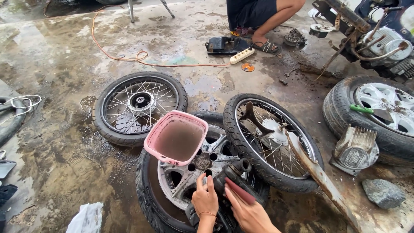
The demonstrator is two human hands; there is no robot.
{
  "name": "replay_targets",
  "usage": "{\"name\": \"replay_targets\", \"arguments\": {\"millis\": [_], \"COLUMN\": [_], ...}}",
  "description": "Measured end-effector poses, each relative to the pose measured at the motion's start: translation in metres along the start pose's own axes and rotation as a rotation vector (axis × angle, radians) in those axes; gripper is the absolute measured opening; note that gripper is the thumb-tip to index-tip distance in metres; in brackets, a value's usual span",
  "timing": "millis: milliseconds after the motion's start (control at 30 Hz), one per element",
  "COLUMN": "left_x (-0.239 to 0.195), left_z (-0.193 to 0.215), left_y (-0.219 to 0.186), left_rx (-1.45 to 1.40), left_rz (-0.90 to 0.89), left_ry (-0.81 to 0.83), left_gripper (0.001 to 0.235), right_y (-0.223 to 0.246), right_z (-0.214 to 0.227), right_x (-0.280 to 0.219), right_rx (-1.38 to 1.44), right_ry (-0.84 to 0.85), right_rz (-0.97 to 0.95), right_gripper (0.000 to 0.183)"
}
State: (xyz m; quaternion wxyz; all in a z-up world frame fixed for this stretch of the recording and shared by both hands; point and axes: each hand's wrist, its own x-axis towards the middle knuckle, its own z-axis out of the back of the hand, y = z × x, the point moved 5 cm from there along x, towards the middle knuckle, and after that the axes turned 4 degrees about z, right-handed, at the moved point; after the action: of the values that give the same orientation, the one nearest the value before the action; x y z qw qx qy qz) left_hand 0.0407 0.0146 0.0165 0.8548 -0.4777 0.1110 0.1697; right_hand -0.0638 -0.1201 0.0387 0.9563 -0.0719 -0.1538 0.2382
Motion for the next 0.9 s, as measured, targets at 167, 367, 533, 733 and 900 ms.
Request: {"name": "replay_targets", "arguments": {"millis": [167,367,533,733,900], "left_x": [0.004,0.0,0.002,0.002,0.002], "left_z": [-0.001,0.004,-0.001,0.0,-0.001], "left_y": [0.003,-0.003,0.002,0.001,0.003], "left_rx": [-0.001,0.003,-0.006,0.003,-0.007], "left_rz": [-0.063,0.013,-0.028,-0.029,-0.056], "left_ry": [-0.044,-0.023,-0.026,-0.029,-0.042], "left_gripper": [0.056,0.052,0.054,0.054,0.052], "right_y": [-0.003,-0.004,0.002,0.002,-0.012], "right_z": [0.014,0.012,0.002,0.0,0.029], "right_x": [0.072,0.067,-0.001,-0.015,0.062], "right_rx": [0.187,0.342,0.185,0.038,0.331], "right_ry": [-0.2,-0.103,0.009,0.046,-0.099], "right_rz": [0.002,-0.112,-0.062,-0.069,-0.075], "right_gripper": [0.045,0.063,0.082,0.081,0.06]}}
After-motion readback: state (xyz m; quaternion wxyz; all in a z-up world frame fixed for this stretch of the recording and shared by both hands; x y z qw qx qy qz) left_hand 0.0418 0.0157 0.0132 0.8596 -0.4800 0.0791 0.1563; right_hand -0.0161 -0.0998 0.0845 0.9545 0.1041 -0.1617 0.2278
